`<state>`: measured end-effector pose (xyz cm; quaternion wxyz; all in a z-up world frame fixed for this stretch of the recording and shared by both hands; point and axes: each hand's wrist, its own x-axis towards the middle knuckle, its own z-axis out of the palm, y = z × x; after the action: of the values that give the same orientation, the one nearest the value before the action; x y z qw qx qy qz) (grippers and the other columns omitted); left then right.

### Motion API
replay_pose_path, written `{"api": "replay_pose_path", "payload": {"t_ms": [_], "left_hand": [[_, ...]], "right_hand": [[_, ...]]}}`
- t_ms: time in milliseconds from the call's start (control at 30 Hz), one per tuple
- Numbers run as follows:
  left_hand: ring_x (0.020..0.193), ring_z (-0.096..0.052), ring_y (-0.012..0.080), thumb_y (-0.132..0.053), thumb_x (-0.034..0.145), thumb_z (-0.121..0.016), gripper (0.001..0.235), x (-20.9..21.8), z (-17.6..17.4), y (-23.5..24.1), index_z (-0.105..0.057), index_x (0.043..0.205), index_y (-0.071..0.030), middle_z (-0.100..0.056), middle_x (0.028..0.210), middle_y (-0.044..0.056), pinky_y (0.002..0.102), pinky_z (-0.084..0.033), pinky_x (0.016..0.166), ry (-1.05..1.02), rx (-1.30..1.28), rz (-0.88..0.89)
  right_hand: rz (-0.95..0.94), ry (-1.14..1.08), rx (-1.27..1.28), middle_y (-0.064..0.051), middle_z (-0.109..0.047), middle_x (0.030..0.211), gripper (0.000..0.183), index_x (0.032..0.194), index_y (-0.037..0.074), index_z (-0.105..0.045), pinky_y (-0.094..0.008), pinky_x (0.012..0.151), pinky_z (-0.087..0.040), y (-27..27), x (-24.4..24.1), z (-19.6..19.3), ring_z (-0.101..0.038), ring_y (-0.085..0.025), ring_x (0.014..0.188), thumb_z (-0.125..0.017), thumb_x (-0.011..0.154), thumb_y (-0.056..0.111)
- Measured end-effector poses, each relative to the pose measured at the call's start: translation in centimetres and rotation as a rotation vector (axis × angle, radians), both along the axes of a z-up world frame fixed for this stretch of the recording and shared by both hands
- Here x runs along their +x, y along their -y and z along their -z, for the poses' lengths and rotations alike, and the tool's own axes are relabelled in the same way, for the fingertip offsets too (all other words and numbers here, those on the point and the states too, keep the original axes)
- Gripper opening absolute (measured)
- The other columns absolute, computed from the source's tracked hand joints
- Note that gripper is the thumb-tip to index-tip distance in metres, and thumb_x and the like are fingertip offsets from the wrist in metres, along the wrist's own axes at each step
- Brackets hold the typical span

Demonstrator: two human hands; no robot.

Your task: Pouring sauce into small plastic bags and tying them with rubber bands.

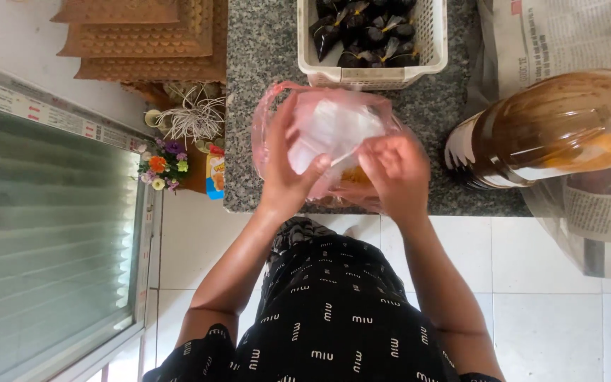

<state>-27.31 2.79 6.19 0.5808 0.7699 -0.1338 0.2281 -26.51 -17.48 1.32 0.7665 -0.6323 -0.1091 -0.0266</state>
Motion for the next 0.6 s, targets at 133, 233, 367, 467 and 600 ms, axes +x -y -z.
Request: {"api": "replay_pose_path", "payload": {"t_ms": [133,233,367,467,600], "left_hand": [[0.125,-0.055,0.0269,-0.015,0.095,-0.075,0.072,1.0,3.4,1.5,-0.036,0.155,-0.004,-0.053,0.139,0.016,0.037,-0.050,0.107,-0.255,-0.463,0.250],[0.107,-0.066,0.0211,-0.011,0.100,-0.076,0.059,0.7,2.4,2.5,-0.048,0.152,-0.003,-0.068,0.112,0.011,0.034,-0.056,0.099,-0.461,-0.699,0.364],[0.096,-0.073,0.0168,-0.005,0.094,-0.077,0.058,-0.6,-0.4,4.3,-0.049,0.144,-0.005,-0.074,0.098,0.010,0.031,-0.059,0.089,-0.307,-0.162,0.332],[0.094,-0.076,0.0158,-0.004,0.094,-0.075,0.053,-1.0,-0.3,5.5,-0.049,0.140,-0.006,-0.076,0.101,0.010,0.029,-0.062,0.084,-0.247,0.051,0.393],[0.093,-0.077,0.0187,-0.002,0.095,-0.074,0.033,-0.8,0.5,5.7,-0.058,0.124,-0.005,-0.077,0.101,0.010,0.031,-0.063,0.079,-0.341,0.045,0.417]], "right_hand": [[-0.004,-0.046,0.023,-0.013,-0.073,0.110,0.017,0.112,0.001,-0.054,-0.035,0.097,-0.059,0.9,-2.8,0.4,-0.070,-0.020,0.104,-0.068,0.103,0.004],[-0.064,-0.048,0.055,-0.012,-0.067,0.121,0.026,0.113,0.001,-0.051,-0.032,0.096,-0.055,1.8,-3.3,-1.8,-0.066,-0.019,0.113,-0.071,0.097,0.000],[-0.062,0.064,-0.061,-0.007,-0.065,0.124,0.038,0.127,0.003,-0.054,-0.028,0.096,-0.053,3.7,-3.2,-5.2,-0.064,-0.014,0.110,-0.071,0.093,0.005],[0.098,0.094,-0.479,-0.008,-0.070,0.110,0.023,0.118,0.002,-0.064,-0.027,0.081,-0.053,4.7,-3.8,-4.8,-0.067,-0.014,0.094,-0.072,0.097,0.006],[0.250,0.089,-0.680,-0.010,-0.070,0.093,0.013,0.105,0.003,-0.072,-0.029,0.071,-0.053,5.3,-4.5,-4.9,-0.068,-0.017,0.079,-0.072,0.093,0.005]]}}
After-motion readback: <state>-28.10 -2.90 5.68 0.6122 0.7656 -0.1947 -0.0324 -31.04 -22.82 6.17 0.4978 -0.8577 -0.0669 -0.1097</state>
